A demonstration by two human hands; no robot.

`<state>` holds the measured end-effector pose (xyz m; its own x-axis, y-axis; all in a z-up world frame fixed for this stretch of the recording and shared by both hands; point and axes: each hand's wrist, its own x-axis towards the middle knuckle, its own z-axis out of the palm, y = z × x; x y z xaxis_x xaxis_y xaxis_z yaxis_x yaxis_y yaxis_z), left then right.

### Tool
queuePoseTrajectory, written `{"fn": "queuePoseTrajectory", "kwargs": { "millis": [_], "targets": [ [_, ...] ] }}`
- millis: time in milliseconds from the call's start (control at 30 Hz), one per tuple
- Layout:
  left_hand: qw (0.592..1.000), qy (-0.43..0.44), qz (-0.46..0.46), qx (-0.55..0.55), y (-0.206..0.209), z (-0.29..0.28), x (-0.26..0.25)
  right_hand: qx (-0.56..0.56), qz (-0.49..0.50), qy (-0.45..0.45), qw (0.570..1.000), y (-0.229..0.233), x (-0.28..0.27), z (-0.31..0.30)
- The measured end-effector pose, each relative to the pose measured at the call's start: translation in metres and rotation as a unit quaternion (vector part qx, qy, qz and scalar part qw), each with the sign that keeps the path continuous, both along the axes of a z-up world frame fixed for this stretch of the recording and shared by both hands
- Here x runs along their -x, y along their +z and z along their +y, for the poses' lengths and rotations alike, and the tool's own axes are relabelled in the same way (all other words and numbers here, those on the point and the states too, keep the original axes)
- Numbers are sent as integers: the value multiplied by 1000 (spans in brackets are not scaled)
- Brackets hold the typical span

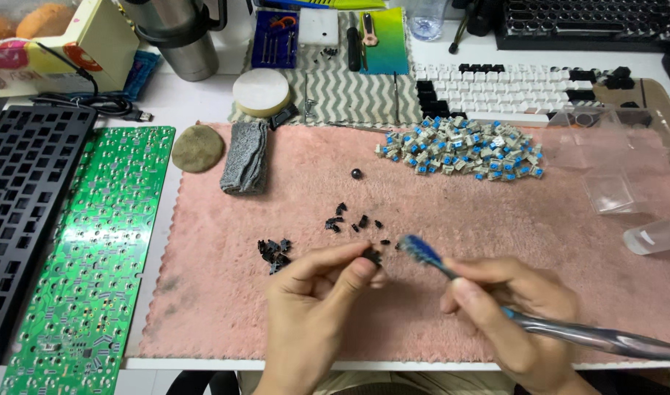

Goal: The person cleans small black keyboard switch components one by one using a toothbrush. They pick up each switch, scrub it with the toothbrush, and place it back on the pink cloth. The process is repeated for multiple switches throughout the clip.

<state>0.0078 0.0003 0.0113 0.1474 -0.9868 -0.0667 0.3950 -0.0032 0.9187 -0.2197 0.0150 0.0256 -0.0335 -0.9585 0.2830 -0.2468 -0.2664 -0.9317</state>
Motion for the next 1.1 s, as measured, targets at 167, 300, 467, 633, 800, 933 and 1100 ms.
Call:
{"fn": "queuePoseTrajectory", "kwargs": {
  "millis": [167, 300, 467, 633, 800, 933, 1100],
  "targets": [
    [998, -41, 17, -41, -3, 3, 5, -25, 36, -66, 997, 13, -6, 10],
    [993, -64, 95, -11, 2, 7, 9, -18, 71, -66, 995, 21, -13, 14],
    [997, -62, 1, 38, 0, 5, 6, 22, 122, -30, 992, 20, -12, 10],
    [997, -55, 55, 25, 10, 8, 10, 46, 137, -8, 989, 19, -12, 8],
    [991, -10, -57, 119, 22, 8, 6, -6, 183, -30, 983, 22, -3, 8],
    [985, -26, -95, 140, 18, 12, 7, 41, 157, -9, 987, 21, -5, 6],
    [991, -20, -46, 125, 10, 13, 8, 69, 221, -41, 972, 23, -4, 6]
  ]
}}
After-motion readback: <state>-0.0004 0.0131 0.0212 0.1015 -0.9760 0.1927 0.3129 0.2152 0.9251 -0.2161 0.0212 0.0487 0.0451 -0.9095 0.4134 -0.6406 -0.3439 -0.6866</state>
